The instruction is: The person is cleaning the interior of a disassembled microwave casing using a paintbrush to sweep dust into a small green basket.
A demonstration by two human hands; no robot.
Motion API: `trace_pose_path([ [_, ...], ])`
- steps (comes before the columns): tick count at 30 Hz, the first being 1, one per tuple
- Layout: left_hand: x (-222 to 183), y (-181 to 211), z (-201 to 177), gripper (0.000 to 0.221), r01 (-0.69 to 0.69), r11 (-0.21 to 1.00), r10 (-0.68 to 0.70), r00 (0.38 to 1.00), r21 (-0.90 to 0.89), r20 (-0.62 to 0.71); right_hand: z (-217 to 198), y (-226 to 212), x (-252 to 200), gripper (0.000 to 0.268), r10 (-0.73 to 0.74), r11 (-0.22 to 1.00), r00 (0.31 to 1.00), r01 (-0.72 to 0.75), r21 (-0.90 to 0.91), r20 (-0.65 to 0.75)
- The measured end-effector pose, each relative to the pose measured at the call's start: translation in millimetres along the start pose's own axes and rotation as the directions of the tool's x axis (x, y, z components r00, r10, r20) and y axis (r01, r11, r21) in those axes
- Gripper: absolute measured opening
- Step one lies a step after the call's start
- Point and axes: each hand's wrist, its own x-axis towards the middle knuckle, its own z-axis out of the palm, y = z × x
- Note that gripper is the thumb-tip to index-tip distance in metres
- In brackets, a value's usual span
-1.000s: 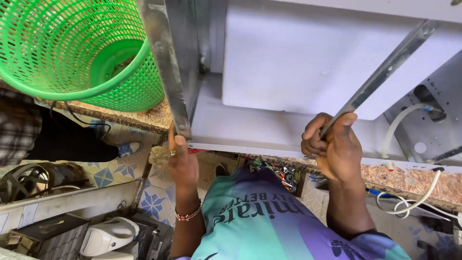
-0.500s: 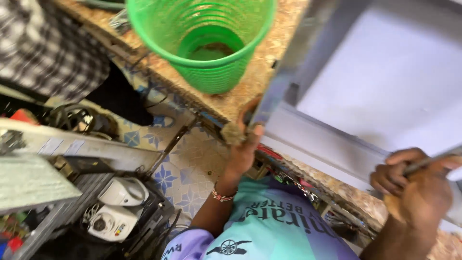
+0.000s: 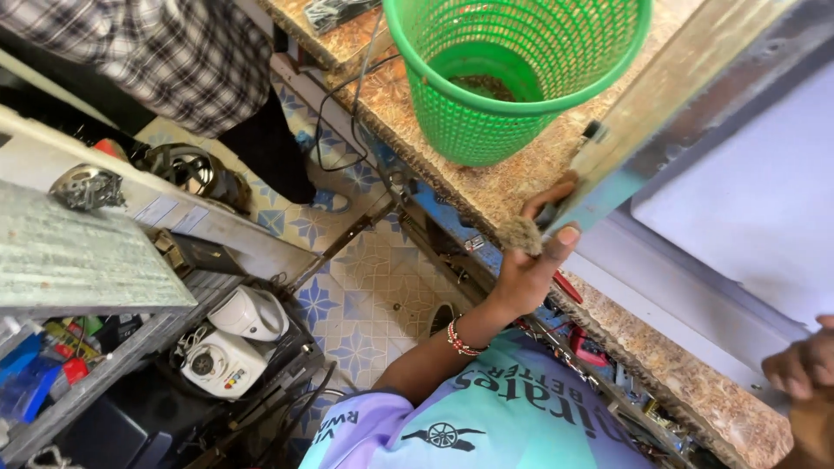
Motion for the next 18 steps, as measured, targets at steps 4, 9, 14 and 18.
trace_pose_path([
  [4,2.7,8.5,5.2,0.067,0.105,0.994,-0.103,0.994,0.042,-0.034,90.6,0.9,7.5,0.041,-0.275,0.528,0.89,-0.177,-0.831,-0.364],
  [9,5.4,6.4,10.3,0.058,0.145,0.957,-0.093,0.973,0.249,-0.21,146.8,-17.5,-1.6,0.046,-0.442,-0.282,0.854,-0.424,-0.861,-0.276],
  [14,-23.2,-62.7,-61.4,0.094,-0.089,0.252,0.004,0.996,0.964,0.091,143.4,-27.8,-21.5,0.032,-0.453,-0.305,0.85,-0.431,-0.849,-0.269],
  [18,6.3,-36.6,-14.1,0.044,0.135,0.989,-0.143,0.849,-0.052,-0.509,134.2,-23.4,-16.6,0.036,-0.534,-0.301,0.837,-0.318,-0.899,-0.117],
])
